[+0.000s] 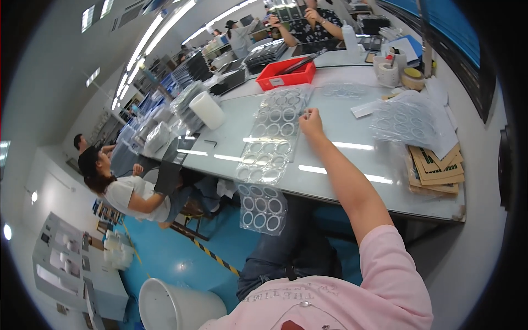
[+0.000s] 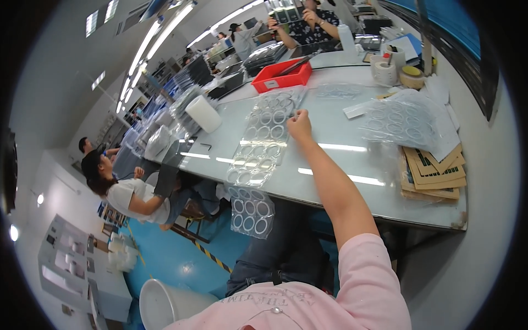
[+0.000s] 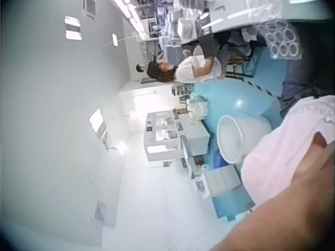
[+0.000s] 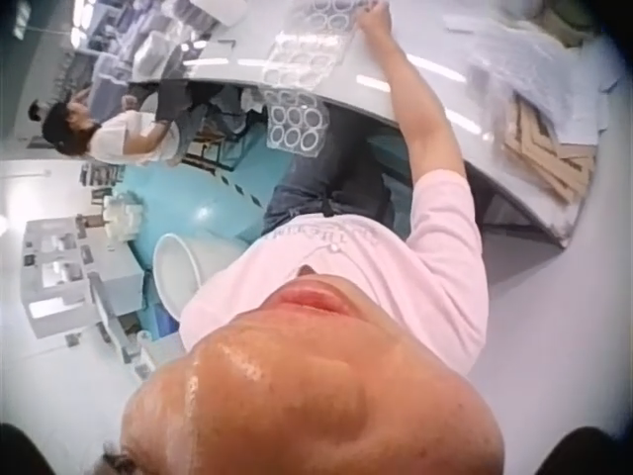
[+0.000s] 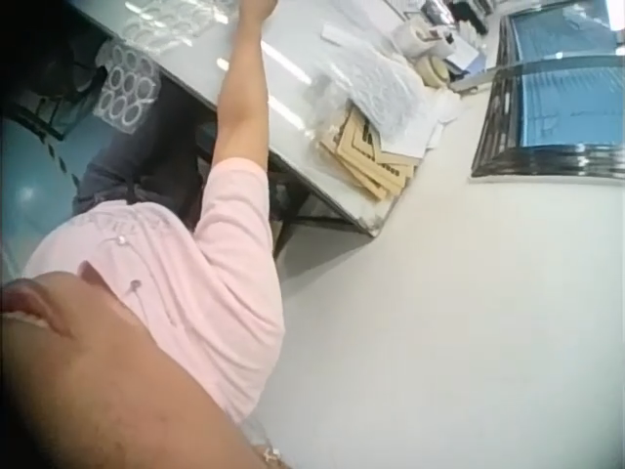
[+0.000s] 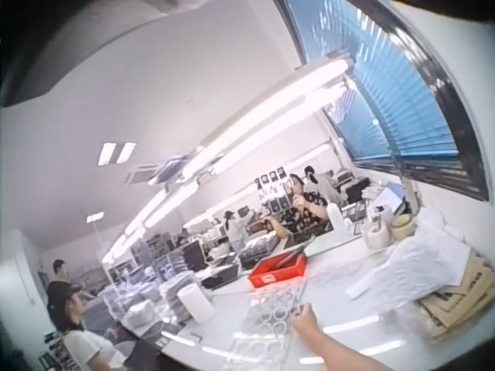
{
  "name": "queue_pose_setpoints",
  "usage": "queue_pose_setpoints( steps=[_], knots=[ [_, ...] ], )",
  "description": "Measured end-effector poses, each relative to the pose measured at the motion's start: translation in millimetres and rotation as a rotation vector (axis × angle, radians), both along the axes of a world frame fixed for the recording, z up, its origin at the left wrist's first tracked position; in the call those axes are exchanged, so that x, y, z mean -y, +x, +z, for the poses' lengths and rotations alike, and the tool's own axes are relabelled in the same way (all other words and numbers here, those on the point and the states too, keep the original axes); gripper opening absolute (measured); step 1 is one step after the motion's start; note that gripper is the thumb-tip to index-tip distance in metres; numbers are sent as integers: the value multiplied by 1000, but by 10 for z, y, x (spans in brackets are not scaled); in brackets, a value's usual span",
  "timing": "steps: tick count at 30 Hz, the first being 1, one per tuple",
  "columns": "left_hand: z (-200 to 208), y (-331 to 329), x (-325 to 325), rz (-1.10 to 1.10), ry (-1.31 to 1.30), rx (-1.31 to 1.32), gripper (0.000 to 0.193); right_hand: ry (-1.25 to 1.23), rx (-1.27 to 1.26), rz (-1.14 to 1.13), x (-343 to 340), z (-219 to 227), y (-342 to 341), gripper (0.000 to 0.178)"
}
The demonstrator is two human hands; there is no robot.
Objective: The person is picking up small circular lenses or covers and placing them into a plastic sorting tray with multiple circular compartments.
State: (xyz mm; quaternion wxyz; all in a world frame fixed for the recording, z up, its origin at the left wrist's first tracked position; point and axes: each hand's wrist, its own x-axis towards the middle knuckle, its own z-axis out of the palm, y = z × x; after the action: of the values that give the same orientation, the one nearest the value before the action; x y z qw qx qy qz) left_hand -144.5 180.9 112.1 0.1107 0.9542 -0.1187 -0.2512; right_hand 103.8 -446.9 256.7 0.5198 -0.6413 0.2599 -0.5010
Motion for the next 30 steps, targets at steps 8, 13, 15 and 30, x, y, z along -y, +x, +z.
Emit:
queue_pose_setpoints(
  steps=[8, 13, 15, 30],
  knots=[
    [-261, -302, 237, 16, -30, 0, 28, -44, -68, 133, -96, 82, -73, 37],
    [-490, -637, 522, 53, -69, -26, 29, -9, -90, 131, 281, -61, -49, 38],
    [-561, -797, 571, 102, -78, -35, 29, -47, -135, 145, 249, -69, -26, 38],
    [-308, -224, 568, -81, 95, -78, 30, -72, -243, 123, -161, 173, -147, 35]
  ],
)
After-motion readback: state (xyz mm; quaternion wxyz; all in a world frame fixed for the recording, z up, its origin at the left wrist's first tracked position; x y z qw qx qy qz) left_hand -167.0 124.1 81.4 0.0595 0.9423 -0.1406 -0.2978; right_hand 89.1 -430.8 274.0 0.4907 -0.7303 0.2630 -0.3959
